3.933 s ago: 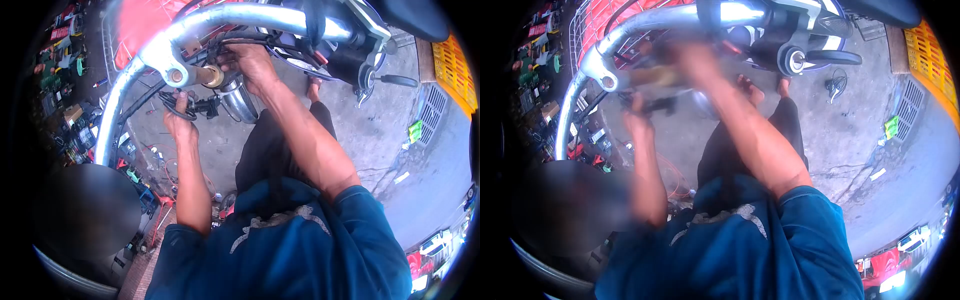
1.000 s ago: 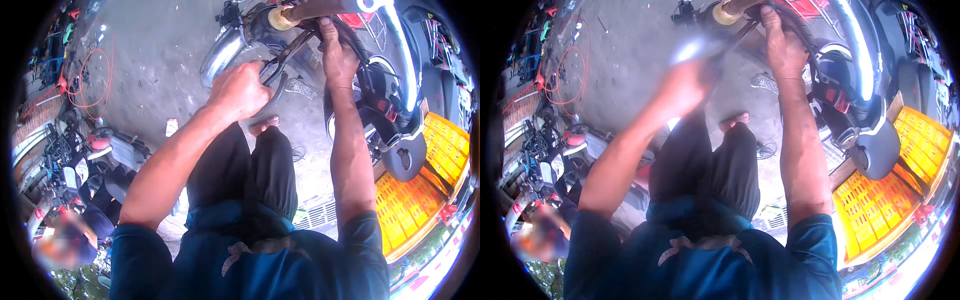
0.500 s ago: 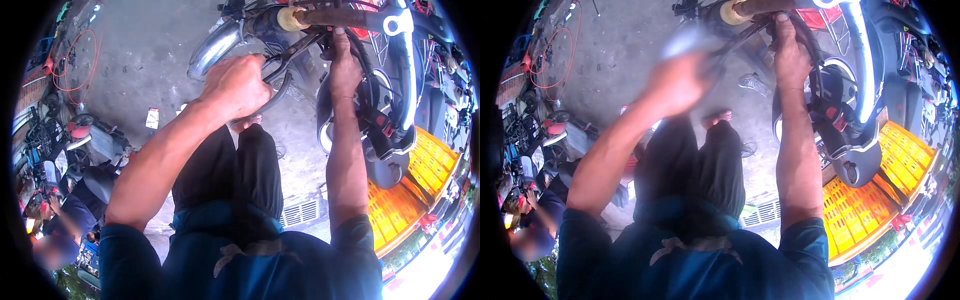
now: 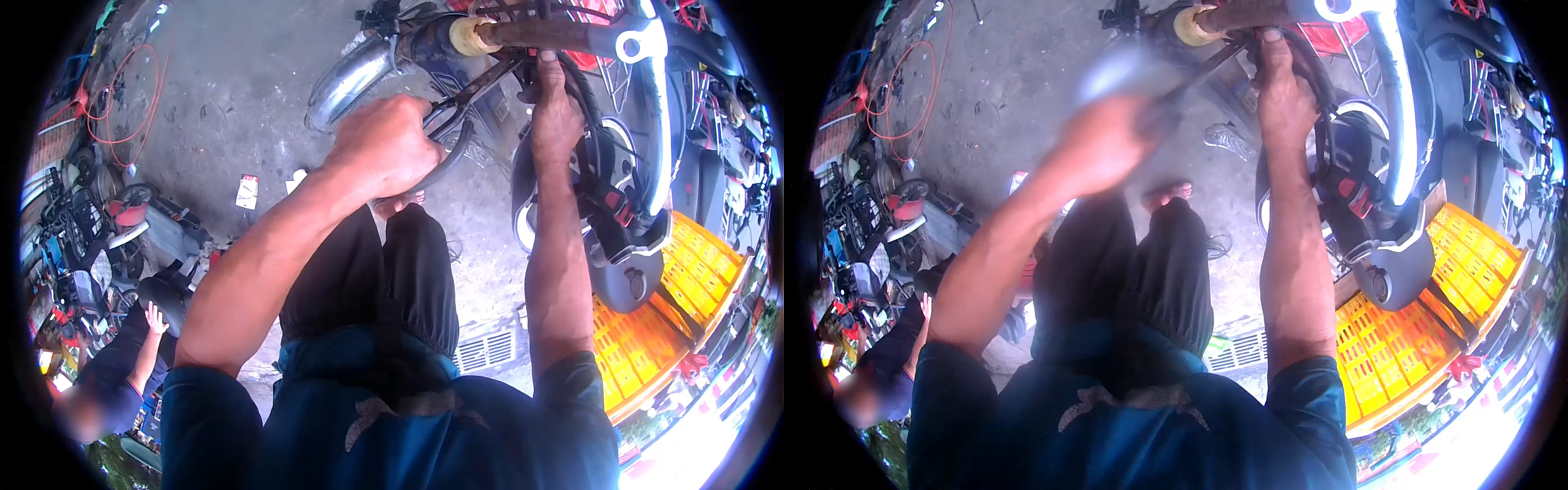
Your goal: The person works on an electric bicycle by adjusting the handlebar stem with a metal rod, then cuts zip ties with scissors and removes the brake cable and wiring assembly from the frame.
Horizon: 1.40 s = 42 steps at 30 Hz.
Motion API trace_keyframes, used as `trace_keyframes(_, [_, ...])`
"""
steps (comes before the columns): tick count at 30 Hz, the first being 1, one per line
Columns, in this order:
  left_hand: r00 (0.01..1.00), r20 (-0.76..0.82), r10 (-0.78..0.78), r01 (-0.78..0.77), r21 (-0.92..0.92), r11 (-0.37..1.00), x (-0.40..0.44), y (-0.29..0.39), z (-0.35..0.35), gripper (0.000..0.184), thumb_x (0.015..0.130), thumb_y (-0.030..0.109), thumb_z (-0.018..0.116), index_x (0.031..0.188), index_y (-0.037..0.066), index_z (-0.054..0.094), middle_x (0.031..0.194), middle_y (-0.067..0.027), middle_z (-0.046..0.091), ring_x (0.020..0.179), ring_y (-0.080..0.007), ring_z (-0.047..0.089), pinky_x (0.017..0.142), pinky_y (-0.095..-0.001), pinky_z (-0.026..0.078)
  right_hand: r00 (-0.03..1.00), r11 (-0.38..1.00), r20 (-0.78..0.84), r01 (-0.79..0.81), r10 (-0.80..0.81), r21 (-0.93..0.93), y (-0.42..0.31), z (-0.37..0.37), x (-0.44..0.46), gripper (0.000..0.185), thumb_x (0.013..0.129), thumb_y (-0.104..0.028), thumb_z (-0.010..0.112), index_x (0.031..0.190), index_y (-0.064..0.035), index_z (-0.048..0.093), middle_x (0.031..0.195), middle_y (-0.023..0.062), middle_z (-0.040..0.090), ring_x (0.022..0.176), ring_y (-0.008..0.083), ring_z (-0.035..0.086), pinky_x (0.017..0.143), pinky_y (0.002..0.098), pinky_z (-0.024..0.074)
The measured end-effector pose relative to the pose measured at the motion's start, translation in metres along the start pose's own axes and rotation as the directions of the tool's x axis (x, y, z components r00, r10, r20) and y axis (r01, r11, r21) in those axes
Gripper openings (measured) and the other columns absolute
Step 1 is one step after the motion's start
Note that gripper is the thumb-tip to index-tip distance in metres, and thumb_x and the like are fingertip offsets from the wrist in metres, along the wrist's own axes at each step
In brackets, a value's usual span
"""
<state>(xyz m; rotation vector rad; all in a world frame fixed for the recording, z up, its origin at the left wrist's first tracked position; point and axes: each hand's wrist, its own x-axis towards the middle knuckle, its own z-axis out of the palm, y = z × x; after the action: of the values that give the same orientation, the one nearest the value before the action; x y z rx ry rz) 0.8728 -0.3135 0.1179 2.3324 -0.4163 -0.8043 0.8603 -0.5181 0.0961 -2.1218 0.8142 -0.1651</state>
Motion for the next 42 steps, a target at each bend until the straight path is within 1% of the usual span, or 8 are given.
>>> trace_keyframes(6, [1.000,0.000,0.023,-0.023,0.010,1.000,0.006,0.004,-0.010,0.020,0.075,0.015,0.057,0.082,-0.002,0.065,0.059,-0.0130,0.065,0.056,-0.0255,0.067,0.069,-0.0357,0.054,0.997,0.996,0.072,0.001,0.006,-0.093,0.001,0.000,0.006,0.065,0.092,-0.065,0.033,0.111,-0.0118,0.065,0.082,0.0167,0.068,0.089,0.0313,0.064,0.082,0.0410,0.0436])
trace_keyframes(9, [0.999,0.039,0.007,-0.007,-0.016,1.000,0.004,0.002,-0.012,0.019,0.075,0.014,0.056,0.080,-0.003,0.064,0.057,-0.0117,0.064,0.050,-0.0241,0.065,0.066,-0.0342,0.054,1.000,1.000,0.008,0.007,-0.007,-0.006,-0.003,0.005,0.008,0.071,0.089,-0.066,0.040,0.095,-0.0010,0.067,0.072,0.0121,0.067,0.078,0.0244,0.063,0.078,0.0363,0.0433])
trace_keyframes(15, [0.997,0.076,-0.032,0.034,-0.024,0.999,0.015,0.002,-0.018,0.018,0.076,0.013,0.054,0.077,-0.004,0.062,0.053,-0.0111,0.062,0.047,-0.0231,0.064,0.065,-0.0323,0.054,0.997,0.997,0.003,-0.078,0.078,0.009,-0.011,0.013,0.016,0.069,0.090,-0.066,0.040,0.101,-0.0030,0.067,0.073,0.0113,0.067,0.080,0.0250,0.064,0.079,0.0360,0.0434])
trace_keyframes(25, [0.995,0.096,0.014,-0.030,0.169,0.985,0.021,-0.001,-0.021,0.023,0.074,0.011,0.053,0.085,-0.003,0.068,0.087,-0.0240,0.066,0.088,-0.0395,0.065,0.075,-0.0446,0.052,0.999,0.999,0.018,-0.042,0.043,-0.018,0.003,0.004,0.004,0.068,0.091,-0.066,0.036,0.102,-0.0057,0.067,0.074,0.0112,0.068,0.082,0.0254,0.064,0.082,0.0357,0.0432])
trace_keyframes(28, [0.976,0.202,-0.078,0.071,0.042,0.997,0.030,0.002,-0.038,0.021,0.075,0.009,0.052,0.075,-0.007,0.065,0.071,-0.0236,0.065,0.060,-0.0338,0.067,0.068,-0.0403,0.054,0.995,0.995,0.056,-0.079,0.082,-0.058,0.003,0.003,0.004,0.069,0.091,-0.066,0.036,0.102,-0.0047,0.067,0.073,0.0111,0.068,0.081,0.0246,0.064,0.081,0.0355,0.0434])
trace_keyframes(36, [0.990,0.137,0.039,-0.066,0.202,0.977,0.023,0.012,-0.049,0.018,0.075,0.008,0.052,0.075,-0.005,0.064,0.065,-0.0203,0.065,0.057,-0.0299,0.067,0.062,-0.0382,0.055,0.993,0.994,0.031,-0.113,0.113,-0.001,0.005,0.005,0.007,0.069,0.088,-0.067,0.041,0.108,-0.0054,0.066,0.072,0.0115,0.067,0.076,0.0221,0.066,0.077,0.0345,0.0452])
trace_keyframes(40, [0.994,0.091,0.060,-0.075,0.174,0.982,0.018,-0.013,-0.042,0.019,0.077,0.010,0.054,0.085,-0.003,0.065,0.065,-0.0183,0.065,0.064,-0.0296,0.069,0.066,-0.0367,0.055,0.998,0.982,-0.045,0.062,-0.054,0.180,0.013,0.014,0.006,0.068,0.089,-0.064,0.045,0.110,-0.0017,0.064,0.082,0.0137,0.068,0.079,0.0230,0.066,0.079,0.0349,0.0454])
trace_keyframes(42, [0.997,0.079,0.014,-0.024,0.128,0.991,0.012,-0.028,-0.044,0.021,0.077,0.011,0.058,0.091,-0.004,0.063,0.071,-0.0164,0.067,0.072,-0.0271,0.070,0.068,-0.0353,0.054,0.999,0.999,0.037,0.000,-0.002,0.050,0.017,0.008,0.006,0.070,0.088,-0.062,0.049,0.113,0.0024,0.062,0.103,0.0185,0.064,0.097,0.0290,0.061,0.090,0.0365,0.0416])
